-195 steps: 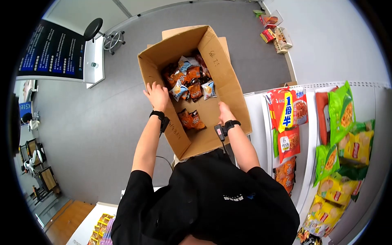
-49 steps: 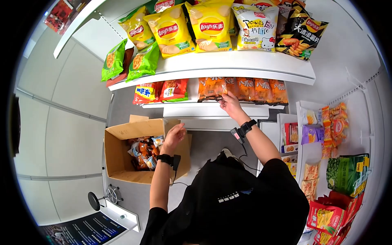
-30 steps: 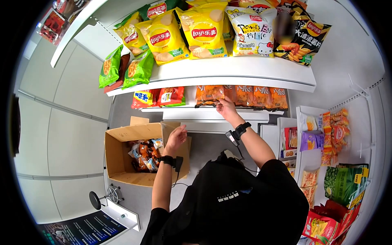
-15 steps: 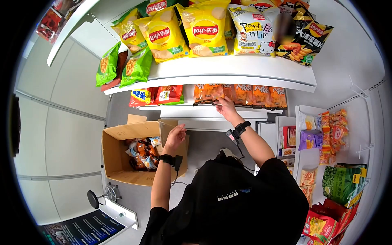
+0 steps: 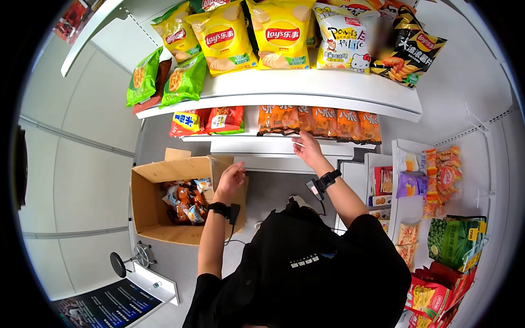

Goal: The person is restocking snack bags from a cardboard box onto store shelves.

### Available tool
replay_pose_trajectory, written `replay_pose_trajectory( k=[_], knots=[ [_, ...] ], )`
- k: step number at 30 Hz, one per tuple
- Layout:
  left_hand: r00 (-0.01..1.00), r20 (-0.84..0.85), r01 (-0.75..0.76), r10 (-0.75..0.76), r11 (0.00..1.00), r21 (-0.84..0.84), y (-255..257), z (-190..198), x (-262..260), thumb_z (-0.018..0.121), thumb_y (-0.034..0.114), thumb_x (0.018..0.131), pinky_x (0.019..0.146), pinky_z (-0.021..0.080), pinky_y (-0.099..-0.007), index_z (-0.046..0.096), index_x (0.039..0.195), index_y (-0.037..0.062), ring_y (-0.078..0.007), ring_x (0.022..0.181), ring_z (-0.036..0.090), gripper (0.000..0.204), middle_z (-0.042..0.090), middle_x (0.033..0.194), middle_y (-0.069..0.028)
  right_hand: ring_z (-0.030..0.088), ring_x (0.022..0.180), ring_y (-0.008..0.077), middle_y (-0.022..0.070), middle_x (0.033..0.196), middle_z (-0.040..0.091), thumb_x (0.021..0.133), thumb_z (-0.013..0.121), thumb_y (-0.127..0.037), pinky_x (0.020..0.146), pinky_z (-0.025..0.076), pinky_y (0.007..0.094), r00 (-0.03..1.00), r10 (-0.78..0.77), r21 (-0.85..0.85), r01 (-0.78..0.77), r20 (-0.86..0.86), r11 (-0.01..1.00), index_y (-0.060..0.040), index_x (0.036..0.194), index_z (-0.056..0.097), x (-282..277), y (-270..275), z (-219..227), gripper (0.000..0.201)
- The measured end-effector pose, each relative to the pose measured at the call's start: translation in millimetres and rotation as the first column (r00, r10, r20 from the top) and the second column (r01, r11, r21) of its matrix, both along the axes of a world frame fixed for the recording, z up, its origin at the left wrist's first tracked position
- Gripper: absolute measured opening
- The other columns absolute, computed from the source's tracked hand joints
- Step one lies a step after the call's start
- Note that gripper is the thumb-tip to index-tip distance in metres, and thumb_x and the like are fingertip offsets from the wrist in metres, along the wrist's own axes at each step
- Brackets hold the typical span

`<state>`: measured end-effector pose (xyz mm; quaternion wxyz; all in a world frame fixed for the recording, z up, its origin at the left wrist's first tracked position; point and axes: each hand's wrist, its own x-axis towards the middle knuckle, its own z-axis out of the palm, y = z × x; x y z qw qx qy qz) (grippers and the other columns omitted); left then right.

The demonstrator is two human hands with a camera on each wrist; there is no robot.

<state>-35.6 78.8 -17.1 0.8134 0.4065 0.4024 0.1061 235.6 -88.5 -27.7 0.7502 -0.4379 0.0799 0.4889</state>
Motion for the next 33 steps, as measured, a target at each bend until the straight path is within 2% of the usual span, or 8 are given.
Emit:
replay_pose_trajectory(
  k=[6,9,12,18,25,28,31,33],
  knots=[
    [1.0,0.003,-0.007,0.007,1.0,0.002,1.3,-2.7,-8.0,0.056,0.028,0.089,0.064,0.041,-0.0228,0.058,0.11,0.0077,-0.0083,0.072,0.054,0.029,0.059,0.086,0.0007,0.052,0.076,0.0175,0.0108,0.096,0.057,0.089,0.057,-0.03,0.069,0.047,0.0295,0.981,-0.06,0.009,0.063,-0.182,0.998,-0.0043,0.104,0.05,-9.7,-17.6,-0.6,0.031],
    [0.999,0.03,-0.032,0.032,0.999,0.01,2.7,-5.4,-20.4,0.056,0.029,0.089,0.064,0.041,-0.0222,0.058,0.109,0.0082,-0.0076,0.072,0.054,0.029,0.059,0.085,0.0024,0.052,0.074,0.0178,0.01,0.091,0.058,0.088,0.056,-0.027,0.067,0.047,0.0297,0.977,-0.084,-0.047,0.076,-0.196,0.996,-0.0049,0.093,0.051,-18.6,-19.7,-0.1,0.024],
    [0.995,0.046,-0.085,0.086,0.996,-0.029,6.8,-9.1,-39.7,0.057,0.03,0.089,0.063,0.041,-0.0216,0.058,0.106,0.0097,-0.0067,0.07,0.053,0.026,0.058,0.081,0.005,0.052,0.072,0.0176,0.0097,0.087,0.058,0.088,0.055,-0.024,0.065,0.046,0.0295,0.973,-0.043,0.008,0.046,-0.227,0.999,-0.006,0.087,0.05,-28.9,-20.0,-1.9,0.019],
    [0.974,0.087,-0.202,0.208,0.977,-0.074,18.7,-9.4,-78.1,0.056,0.03,0.09,0.059,0.039,-0.0207,0.058,0.1,0.0118,-0.0051,0.066,0.051,0.021,0.055,0.073,0.0081,0.051,0.07,0.0177,0.01,0.085,0.057,0.088,0.054,-0.024,0.063,0.046,0.0286,0.958,-0.031,-0.008,0.03,-0.287,1.0,-0.0056,0.084,0.05,-57.2,-1.0,0.6,0.019],
    [0.957,0.014,-0.29,0.29,0.957,-0.026,31.5,-18.3,-141.7,0.053,0.03,0.09,0.056,0.034,-0.0196,0.054,0.09,0.0131,-0.0027,0.061,0.045,0.017,0.051,0.071,0.0095,0.05,0.069,0.0176,0.0101,0.084,0.057,0.088,0.054,-0.024,0.062,0.046,0.0279,0.955,0.037,-0.005,-0.04,-0.294,0.999,-0.0049,0.085,0.05,-102.9,29.7,10.8,0.019],
    [0.922,0.01,-0.385,0.386,0.921,-0.062,41.3,-31.4,-179.2,0.053,0.026,0.088,0.049,0.032,-0.02,0.056,0.087,0.0119,-0.0029,0.056,0.046,0.014,0.049,0.065,0.0088,0.049,0.068,0.0175,0.01,0.084,0.057,0.088,0.053,-0.024,0.062,0.046,0.0281,0.954,0.079,-0.011,-0.086,-0.289,0.996,-0.0045,0.086,0.05,-124.4,43.1,12.1,0.02],
    [0.881,-0.081,-0.471,0.466,0.881,-0.045,50.1,-41.9,-219.8,0.053,0.025,0.086,0.047,0.03,-0.0198,0.056,0.084,0.0121,-0.0032,0.054,0.045,0.013,0.05,0.064,0.0085,0.05,0.068,0.0175,0.0097,0.084,0.057,0.088,0.053,-0.024,0.062,0.046,0.0282,0.95,0.122,-0.023,-0.135,-0.287,0.991,-0.0045,0.086,0.051,-146.1,55.3,8.4,0.02],
    [0.838,-0.11,-0.539,0.535,0.842,-0.012,56.6,-49.4,-247.9,0.055,0.024,0.085,0.047,0.033,-0.0199,0.057,0.087,0.01,-0.0046,0.054,0.047,0.015,0.053,0.065,0.0065,0.05,0.068,0.0174,0.0096,0.085,0.057,0.088,0.053,-0.024,0.062,0.046,0.0283,0.943,0.156,-0.024,-0.17,-0.295,0.985,-0.0047,0.087,0.052,-162.4,65.2,5.5,0.019]
  ],
)
